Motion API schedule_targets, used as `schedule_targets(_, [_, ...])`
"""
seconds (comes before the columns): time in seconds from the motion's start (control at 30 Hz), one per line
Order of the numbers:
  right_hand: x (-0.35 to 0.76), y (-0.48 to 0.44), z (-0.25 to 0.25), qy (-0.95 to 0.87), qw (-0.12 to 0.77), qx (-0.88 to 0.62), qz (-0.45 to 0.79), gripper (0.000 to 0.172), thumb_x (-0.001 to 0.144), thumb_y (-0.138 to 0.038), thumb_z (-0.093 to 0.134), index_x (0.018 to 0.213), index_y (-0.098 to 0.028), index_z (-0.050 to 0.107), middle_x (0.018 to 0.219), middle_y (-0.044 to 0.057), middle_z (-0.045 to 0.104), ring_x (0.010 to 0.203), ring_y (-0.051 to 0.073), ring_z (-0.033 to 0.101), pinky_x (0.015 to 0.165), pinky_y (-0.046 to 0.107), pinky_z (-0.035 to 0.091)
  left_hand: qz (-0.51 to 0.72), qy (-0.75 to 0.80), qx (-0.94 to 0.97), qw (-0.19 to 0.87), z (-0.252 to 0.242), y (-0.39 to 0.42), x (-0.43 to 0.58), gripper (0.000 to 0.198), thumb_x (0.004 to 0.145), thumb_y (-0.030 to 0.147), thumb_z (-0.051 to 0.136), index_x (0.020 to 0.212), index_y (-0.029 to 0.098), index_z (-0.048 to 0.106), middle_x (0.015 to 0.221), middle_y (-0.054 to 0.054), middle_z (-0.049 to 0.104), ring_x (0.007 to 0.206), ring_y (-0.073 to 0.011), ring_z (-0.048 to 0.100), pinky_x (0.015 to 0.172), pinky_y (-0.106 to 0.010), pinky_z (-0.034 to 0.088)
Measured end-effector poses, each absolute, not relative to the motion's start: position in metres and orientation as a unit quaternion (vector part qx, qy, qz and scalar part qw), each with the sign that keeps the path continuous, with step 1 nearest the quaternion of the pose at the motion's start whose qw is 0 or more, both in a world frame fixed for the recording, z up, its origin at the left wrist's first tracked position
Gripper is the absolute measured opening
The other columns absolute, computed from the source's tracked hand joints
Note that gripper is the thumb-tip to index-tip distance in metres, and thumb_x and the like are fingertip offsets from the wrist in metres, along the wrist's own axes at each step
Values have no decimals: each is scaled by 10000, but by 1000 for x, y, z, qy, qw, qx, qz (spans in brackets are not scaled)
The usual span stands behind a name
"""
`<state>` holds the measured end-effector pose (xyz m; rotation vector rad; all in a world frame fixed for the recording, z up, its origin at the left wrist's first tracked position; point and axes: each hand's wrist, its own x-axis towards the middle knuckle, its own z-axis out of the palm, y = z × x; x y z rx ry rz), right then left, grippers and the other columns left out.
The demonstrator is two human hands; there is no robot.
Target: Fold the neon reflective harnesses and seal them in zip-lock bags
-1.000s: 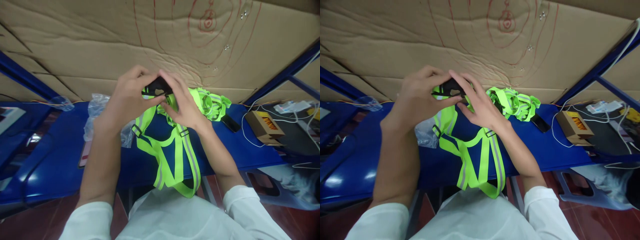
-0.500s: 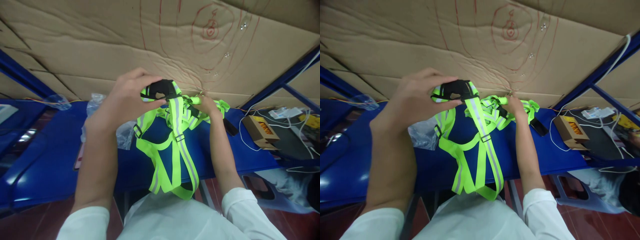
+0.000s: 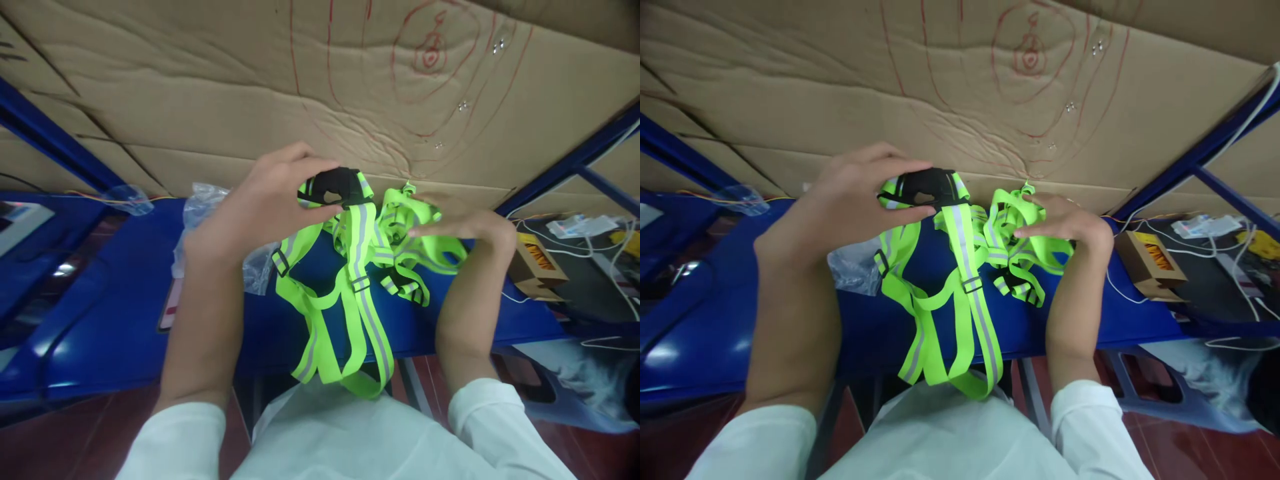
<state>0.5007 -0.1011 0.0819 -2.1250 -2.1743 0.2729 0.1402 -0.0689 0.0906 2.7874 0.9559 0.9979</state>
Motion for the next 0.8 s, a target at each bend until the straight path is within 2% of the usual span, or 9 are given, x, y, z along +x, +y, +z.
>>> schedule_targets(0.03, [497,-95,81,-706,39,-700,101,791,826,-681,755,1470,-240,626,1503,123,636,1398,262,596,1200,327,404,315,311,896,20,91,-69,140,477,965,483,690,1377,246,651,1221,-52,682,1069,-220,660,982,-370,529])
schedule_targets(0.1, [489,-78,71,-673,34,-732,105,737,987,-724,488,1495,-202,595,1544,154,592,1454,275,551,1194,367,414,308,318,896,29,90,-70,141,470,975,496,663,1378,255,642,1230,-42,679,1076,-214,651,983,-369,529])
schedule_targets(0.17, [479,-58,52,-603,34,-794,73,865,1044,-728,222,1350,-54,669,1409,297,648,1350,372,630,1100,476,488,308,325,893,32,89,-69,142,468,967,492,662,1375,263,645,1220,-40,677,1070,-220,653,975,-372,533])
schedule_targets(0.2, [473,-48,41,-570,33,-819,55,914,1037,-737,200,1330,-2,657,1382,356,636,1329,422,633,1069,523,497,312,324,892,33,88,-69,143,476,952,496,674,1370,271,652,1204,-41,679,1057,-227,657,964,-377,538])
schedule_targets(0.27, [463,-33,21,-533,19,-844,46,810,1027,-701,351,1327,-11,652,1382,349,639,1302,435,647,1041,513,515,312,316,895,41,87,-67,143,483,933,496,681,1368,289,661,1182,-42,679,1041,-241,664,953,-393,550])
schedule_targets(0.37, [456,-25,10,-542,2,-838,52,565,1015,-492,522,1357,-58,639,1400,295,652,1296,394,656,1031,461,525,309,300,901,56,87,-67,144,479,935,494,669,1369,291,668,1180,-45,678,1050,-252,669,953,-406,563])
schedule_targets(0.53, [465,-48,41,-594,-21,-804,37,537,987,-502,525,1334,-113,653,1391,258,662,1279,397,647,1007,461,521,307,310,898,56,92,-71,142,436,938,461,678,1338,287,684,1187,-56,683,1070,-265,677,967,-397,554])
schedule_targets(0.63, [470,-69,58,-630,-66,-772,47,466,918,-484,621,1205,-128,716,1285,231,718,1192,387,678,954,428,528,294,316,901,55,94,-74,142,426,953,459,657,1342,288,681,1191,-53,686,1062,-258,676,956,-376,548])
schedule_targets(0.8, [469,-88,67,-654,-134,-742,54,242,887,-332,637,988,-144,752,1115,210,755,1032,346,716,840,376,524,290,308,904,59,93,-73,141,448,947,454,678,1366,296,671,1224,-49,689,1086,-264,683,950,-381,546])
